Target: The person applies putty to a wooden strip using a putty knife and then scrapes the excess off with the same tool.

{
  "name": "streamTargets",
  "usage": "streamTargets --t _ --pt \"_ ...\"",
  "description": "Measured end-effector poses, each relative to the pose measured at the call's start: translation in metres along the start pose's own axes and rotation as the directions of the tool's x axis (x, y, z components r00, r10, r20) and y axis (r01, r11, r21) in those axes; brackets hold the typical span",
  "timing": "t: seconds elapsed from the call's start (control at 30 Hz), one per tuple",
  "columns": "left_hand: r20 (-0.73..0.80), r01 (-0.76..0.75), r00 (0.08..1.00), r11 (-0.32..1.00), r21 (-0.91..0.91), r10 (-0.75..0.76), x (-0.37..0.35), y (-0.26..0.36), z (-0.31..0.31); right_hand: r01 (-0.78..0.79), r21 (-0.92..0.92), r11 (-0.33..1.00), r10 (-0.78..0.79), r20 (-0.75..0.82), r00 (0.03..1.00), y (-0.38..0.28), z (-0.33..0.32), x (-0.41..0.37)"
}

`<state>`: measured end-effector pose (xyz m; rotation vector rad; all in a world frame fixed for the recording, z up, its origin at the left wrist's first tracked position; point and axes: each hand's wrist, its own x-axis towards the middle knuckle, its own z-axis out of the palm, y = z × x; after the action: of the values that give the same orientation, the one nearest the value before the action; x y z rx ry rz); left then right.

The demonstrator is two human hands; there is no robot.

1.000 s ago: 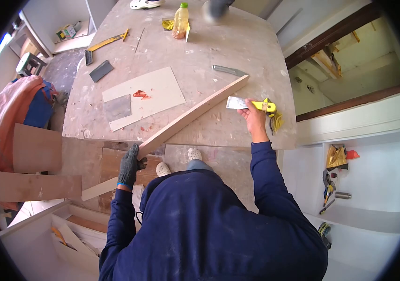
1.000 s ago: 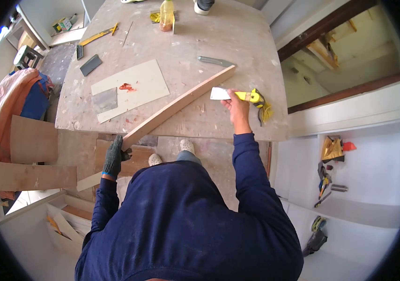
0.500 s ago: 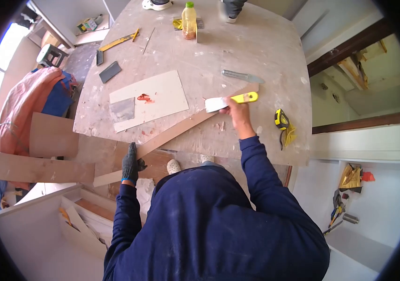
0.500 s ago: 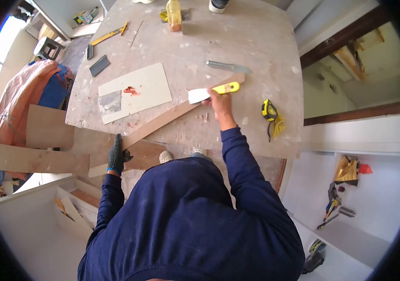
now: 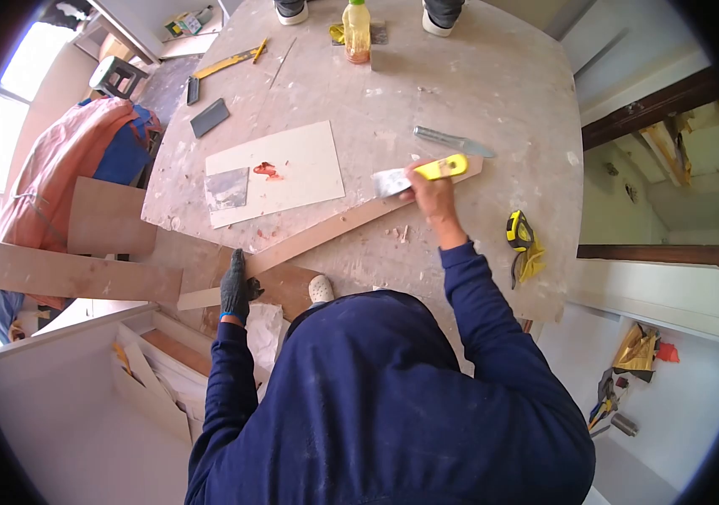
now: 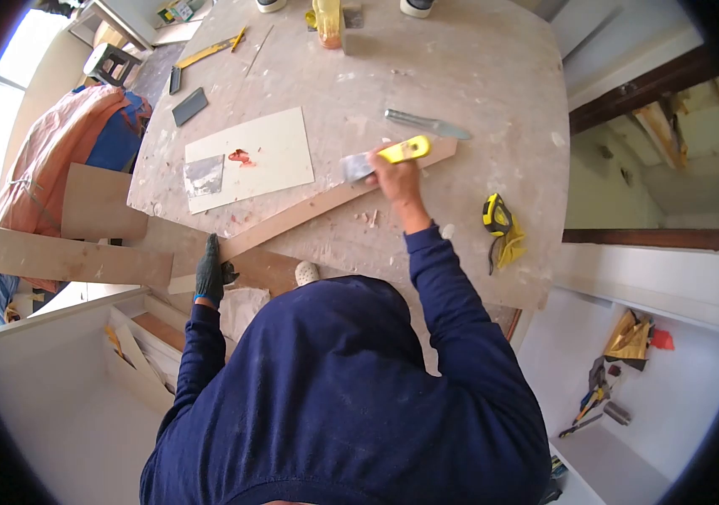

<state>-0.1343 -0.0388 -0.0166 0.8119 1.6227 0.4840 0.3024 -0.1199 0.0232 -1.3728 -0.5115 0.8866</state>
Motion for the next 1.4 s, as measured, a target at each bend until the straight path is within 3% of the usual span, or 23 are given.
streamTargets --t 0.03,0.23,0.37,0.43,0.47,0.5,0.53,0.57,0.6,0.63,0.7,0.77,0.83,0.87,0.93,1.0,1.07,1.2,1.27,1.3,1.4 --pt "-0.005 0.001 1.000 1.000 0.001 -0.001 0.001 -0.002 0.000 0.016 0.012 1.000 -0.015 -0.106 0.994 -0.007 -0.008 0.009" --pt "-0.004 -0.007 1.000 1.000 0.002 0.007 0.004 -0.004 0.001 0.102 -0.035 0.994 -0.106 -0.187 0.977 -0.031 -0.021 0.022" --pt "-0.034 0.010 0.999 1.000 0.007 -0.010 0.006 -0.004 0.000 0.064 -0.270 0.961 -0.086 -0.072 0.994 0.000 0.004 0.010" --pt "-0.036 0.035 0.999 0.999 0.004 -0.035 0.028 -0.022 -0.012 0.079 -0.260 0.962 -0.094 -0.048 0.994 0.007 0.006 0.015" --pt "-0.018 -0.174 0.984 0.974 0.146 0.179 0.058 -0.051 -0.027 0.153 -0.255 0.955 -0.179 -0.082 0.980 0.009 0.002 0.024" --pt "0.034 -0.373 0.925 0.885 0.280 0.379 0.074 -0.066 -0.036 0.226 -0.253 0.941 -0.262 -0.118 0.958 0.010 -0.003 0.031" --pt "0.033 -0.373 0.925 0.884 0.282 0.380 0.060 -0.055 -0.029 0.094 -0.162 0.982 -0.121 -0.163 0.979 0.001 -0.009 0.035" --pt "-0.131 -0.409 0.831 0.754 0.514 0.541 0.029 -0.027 -0.009 0.078 0.014 0.997 -0.073 -0.214 0.974 -0.012 -0.011 0.038" --pt "-0.234 -0.363 0.674 0.589 0.722 0.701 0.002 -0.002 0.011 0.101 0.135 0.986 -0.070 -0.222 0.972 -0.019 -0.013 0.042" --pt "-0.229 -0.364 0.675 0.587 0.723 0.701 -0.011 0.015 0.028 0.125 0.251 0.960 -0.066 -0.231 0.971 -0.025 -0.015 0.046" --pt "0.075 -0.634 0.423 0.237 0.736 0.903 -0.029 0.040 0.059 0.131 0.324 0.937 -0.040 -0.275 0.961 -0.036 -0.005 0.048" --pt "0.333 -0.732 0.338 0.024 0.681 0.880 -0.049 0.067 0.098 0.144 0.399 0.906 -0.014 -0.311 0.950 -0.033 0.009 0.047" --pt "0.533 -0.715 0.374 -0.130 0.687 0.759 -0.057 0.082 0.134 0.104 0.605 0.789 0.021 -0.196 0.980 -0.016 0.019 0.044" --pt "0.534 -0.717 0.373 -0.130 0.685 0.759 -0.051 0.083 0.147 0.089 0.598 0.796 0.070 -0.238 0.969 -0.010 0.034 0.041" --pt "0.678 -0.726 0.350 -0.270 0.632 0.646 -0.040 0.083 0.166 0.056 0.513 0.857 0.051 -0.192 0.980 0.001 0.047 0.033" --pt "0.667 -0.729 0.360 -0.250 0.637 0.652 -0.034 0.082 0.169 0.047 0.471 0.881 0.042 -0.177 0.983 -0.002 0.046 0.037" --pt "0.646 -0.719 0.400 -0.214 0.661 0.650 -0.033 0.079 0.169 0.137 0.537 0.832 -0.031 -0.203 0.979 -0.013 0.034 0.042" --pt "0.650 -0.721 0.420 -0.202 0.663 0.634 -0.033 0.081 0.172 0.201 0.599 0.775 -0.022 -0.293 0.956 -0.023 0.023 0.045" --pt "0.655 -0.713 0.444 -0.202 0.672 0.611 -0.030 0.082 0.172 0.146 0.491 0.859 -0.008 -0.272 0.962 0.010 0.036 0.036" --pt "0.659 -0.714 0.443 -0.204 0.669 0.608 -0.029 0.082 0.172 -0.015 0.663 0.748 0.178 -0.179 0.967 0.015 0.049 0.029" --pt "0.657 -0.717 0.458 -0.188 0.672 0.599 -0.026 0.080 0.172 -0.022 0.605 0.796 0.128 -0.133 0.983 0.011 0.054 0.028"
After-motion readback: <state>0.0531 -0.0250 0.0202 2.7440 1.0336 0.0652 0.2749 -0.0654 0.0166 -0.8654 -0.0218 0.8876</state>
